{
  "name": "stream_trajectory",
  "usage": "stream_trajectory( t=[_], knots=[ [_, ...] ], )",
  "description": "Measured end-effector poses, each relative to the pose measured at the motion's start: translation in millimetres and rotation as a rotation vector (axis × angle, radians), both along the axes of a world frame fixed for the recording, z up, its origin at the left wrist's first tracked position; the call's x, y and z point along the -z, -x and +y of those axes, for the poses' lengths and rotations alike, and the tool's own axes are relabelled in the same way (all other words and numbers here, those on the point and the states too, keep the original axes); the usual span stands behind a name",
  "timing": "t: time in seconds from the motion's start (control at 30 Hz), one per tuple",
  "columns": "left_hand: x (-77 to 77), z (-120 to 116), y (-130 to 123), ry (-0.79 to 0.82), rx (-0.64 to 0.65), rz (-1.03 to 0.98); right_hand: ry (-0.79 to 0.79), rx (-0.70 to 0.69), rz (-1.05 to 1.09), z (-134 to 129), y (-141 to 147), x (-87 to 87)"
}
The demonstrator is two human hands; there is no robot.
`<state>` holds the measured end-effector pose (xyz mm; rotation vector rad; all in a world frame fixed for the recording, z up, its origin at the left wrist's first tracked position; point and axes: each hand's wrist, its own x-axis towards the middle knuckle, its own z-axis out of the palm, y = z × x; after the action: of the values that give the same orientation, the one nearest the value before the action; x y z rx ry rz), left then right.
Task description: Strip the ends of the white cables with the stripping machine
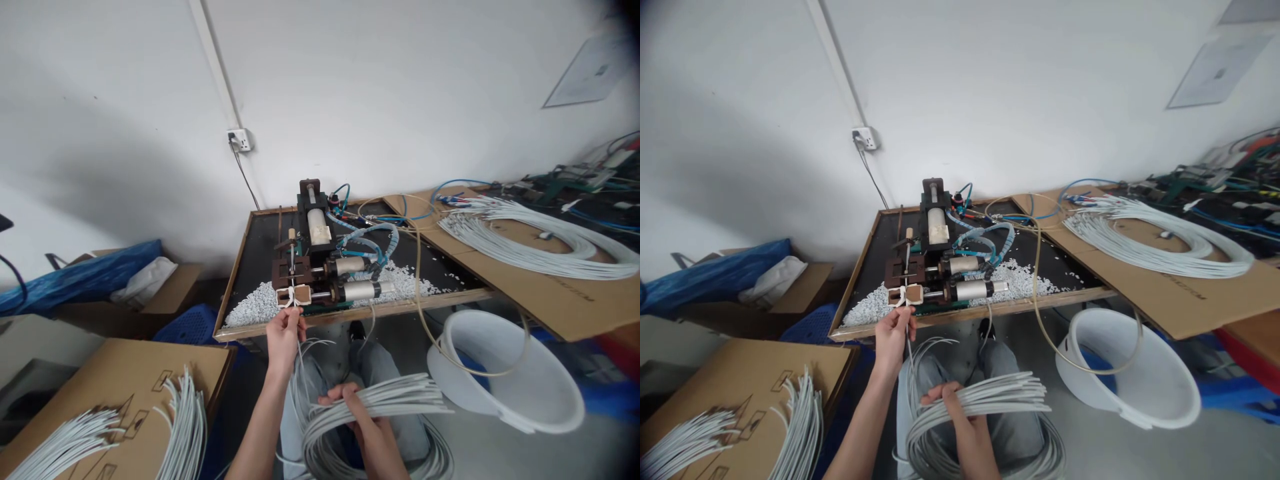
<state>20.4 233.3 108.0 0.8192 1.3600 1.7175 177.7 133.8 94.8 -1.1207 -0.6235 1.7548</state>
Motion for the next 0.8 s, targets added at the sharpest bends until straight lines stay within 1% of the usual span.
stream_trajectory(
  t=[0.1, 0.33, 0.63, 0.8],
  knots=[
    [-1.3, -0.6, 0.5, 0.009, 0.002, -0.009, -0.011, -0.016, 0.022, 0.3, 0.3, 0.7],
    [-0.4, -1.4, 0.1, 0.015, 0.017, -0.051, -0.013, -0.062, 0.001, 1.6, -0.9, 5.4],
    [3.3, -5.2, 8.5, 0.052, 0.098, -0.065, 0.046, -0.023, 0.009, 5.2, 2.0, -4.2],
    [3.1, -10.1, 9.1, 0.063, 0.111, -0.041, 0.043, -0.03, 0.062, 5.6, 4.1, -4.7]
  ],
)
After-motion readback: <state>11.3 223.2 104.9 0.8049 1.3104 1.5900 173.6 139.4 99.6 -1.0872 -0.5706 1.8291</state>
